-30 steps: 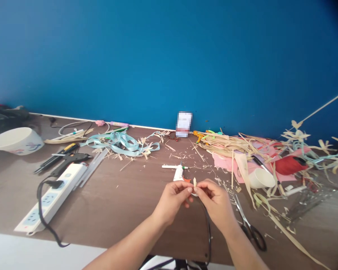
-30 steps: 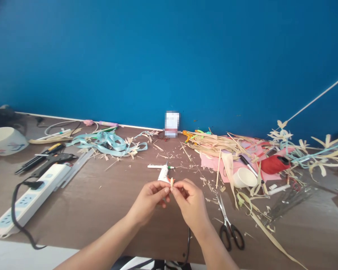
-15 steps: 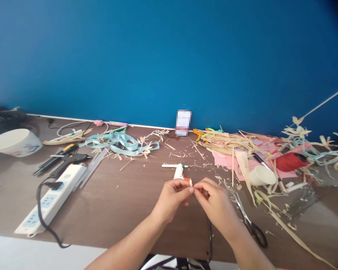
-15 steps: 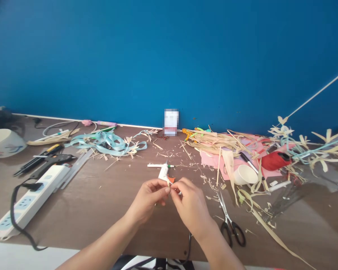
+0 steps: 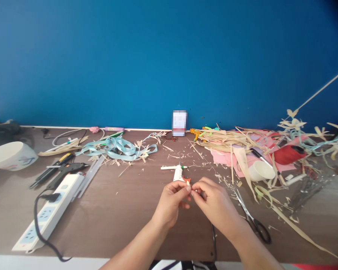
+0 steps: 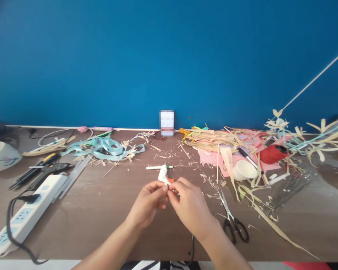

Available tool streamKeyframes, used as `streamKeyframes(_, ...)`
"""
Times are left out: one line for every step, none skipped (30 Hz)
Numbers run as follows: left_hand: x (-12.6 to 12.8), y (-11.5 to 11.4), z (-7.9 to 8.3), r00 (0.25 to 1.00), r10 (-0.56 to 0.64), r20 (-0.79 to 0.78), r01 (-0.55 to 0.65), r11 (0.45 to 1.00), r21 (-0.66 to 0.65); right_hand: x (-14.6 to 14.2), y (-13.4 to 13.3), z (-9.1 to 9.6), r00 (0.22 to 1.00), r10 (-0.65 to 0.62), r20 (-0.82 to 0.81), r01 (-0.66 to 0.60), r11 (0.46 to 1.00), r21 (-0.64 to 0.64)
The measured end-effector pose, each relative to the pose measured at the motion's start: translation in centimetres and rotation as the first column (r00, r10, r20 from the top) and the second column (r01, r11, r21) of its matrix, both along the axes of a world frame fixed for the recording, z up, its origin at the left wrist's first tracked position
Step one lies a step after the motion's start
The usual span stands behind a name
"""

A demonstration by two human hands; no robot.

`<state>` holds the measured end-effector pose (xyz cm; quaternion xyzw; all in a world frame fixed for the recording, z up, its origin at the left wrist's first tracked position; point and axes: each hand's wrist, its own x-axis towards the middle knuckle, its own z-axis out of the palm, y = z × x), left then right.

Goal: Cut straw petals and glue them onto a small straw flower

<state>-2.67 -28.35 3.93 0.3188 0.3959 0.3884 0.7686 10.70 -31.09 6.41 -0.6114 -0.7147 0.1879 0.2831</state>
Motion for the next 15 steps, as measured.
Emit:
streamKeyframes(0.0,0.0,0.0,1.0,0.007,0.0,-0.007,1.0,-0.005,0.0,0.0,-0.1,0.999,-0.016,-0.04,0.016,1.0,-0.006)
streamKeyframes(0.0,0.1,0.0,1.0,0.018,0.002,-0.018,1.0,-0.012,0.0,0.1,-0.3,0.996,-0.038,-0.077,0.037,0.999,-0.016)
streamKeyframes(0.0,0.2,0.0,1.0,0.029,0.009,-0.029,0.999,-0.023,0.0,0.1,-0.5,0.992,-0.061,-0.114,0.057,0.998,-0.032)
streamKeyframes(-0.1,0.3,0.1,0.999,0.038,0.019,-0.038,0.999,-0.04,0.0,0.1,-0.8,0.985,-0.082,-0.153,0.075,0.996,-0.052)
streamKeyframes(-0.1,0.5,0.1,0.999,0.043,0.032,-0.041,0.997,-0.059,-0.1,0.1,-1.0,0.976,-0.097,-0.196,0.084,0.994,-0.075)
streamKeyframes(-0.1,0.6,0.1,0.998,0.044,0.045,-0.04,0.996,-0.075,-0.1,0.1,-1.2,0.965,-0.107,-0.24,0.086,0.992,-0.094)
streamKeyframes(-0.1,0.7,0.1,0.998,0.042,0.056,-0.037,0.996,-0.086,-0.2,0.1,-1.4,0.953,-0.111,-0.282,0.083,0.991,-0.109)
streamKeyframes(-0.1,0.8,0.0,0.997,0.04,0.065,-0.034,0.995,-0.093,-0.2,0.2,-1.6,0.941,-0.113,-0.318,0.08,0.99,-0.116)
streamKeyframes(-0.2,0.9,0.0,0.997,0.04,0.07,-0.033,0.995,-0.097,-0.3,0.2,-1.7,0.931,-0.114,-0.346,0.077,0.99,-0.119)
streamKeyframes(-0.2,0.9,0.0,0.997,0.041,0.072,-0.034,0.995,-0.099,-0.4,0.2,-1.8,0.923,-0.116,-0.366,0.077,0.99,-0.119)
streamKeyframes(-0.2,0.9,-0.1,0.996,0.043,0.072,-0.035,0.994,-0.099,-0.5,0.2,-1.9,0.917,-0.117,-0.381,0.079,0.99,-0.115)
streamKeyframes(-0.2,0.9,-0.1,0.997,0.043,0.071,-0.036,0.994,-0.1,-0.6,0.3,-1.9,0.911,-0.118,-0.394,0.081,0.991,-0.11)
streamKeyframes(-0.2,0.8,-0.2,0.997,0.043,0.069,-0.036,0.994,-0.099,-0.7,0.3,-1.9,0.905,-0.119,-0.407,0.083,0.991,-0.106)
streamKeyframes(-0.2,0.8,-0.2,0.997,0.042,0.067,-0.036,0.995,-0.094,-0.8,0.3,-1.9,0.899,-0.121,-0.42,0.085,0.991,-0.102)
streamKeyframes(-0.2,0.7,-0.2,0.997,0.041,0.065,-0.035,0.996,-0.087,-0.8,0.4,-1.9,0.893,-0.124,-0.434,0.088,0.991,-0.1)
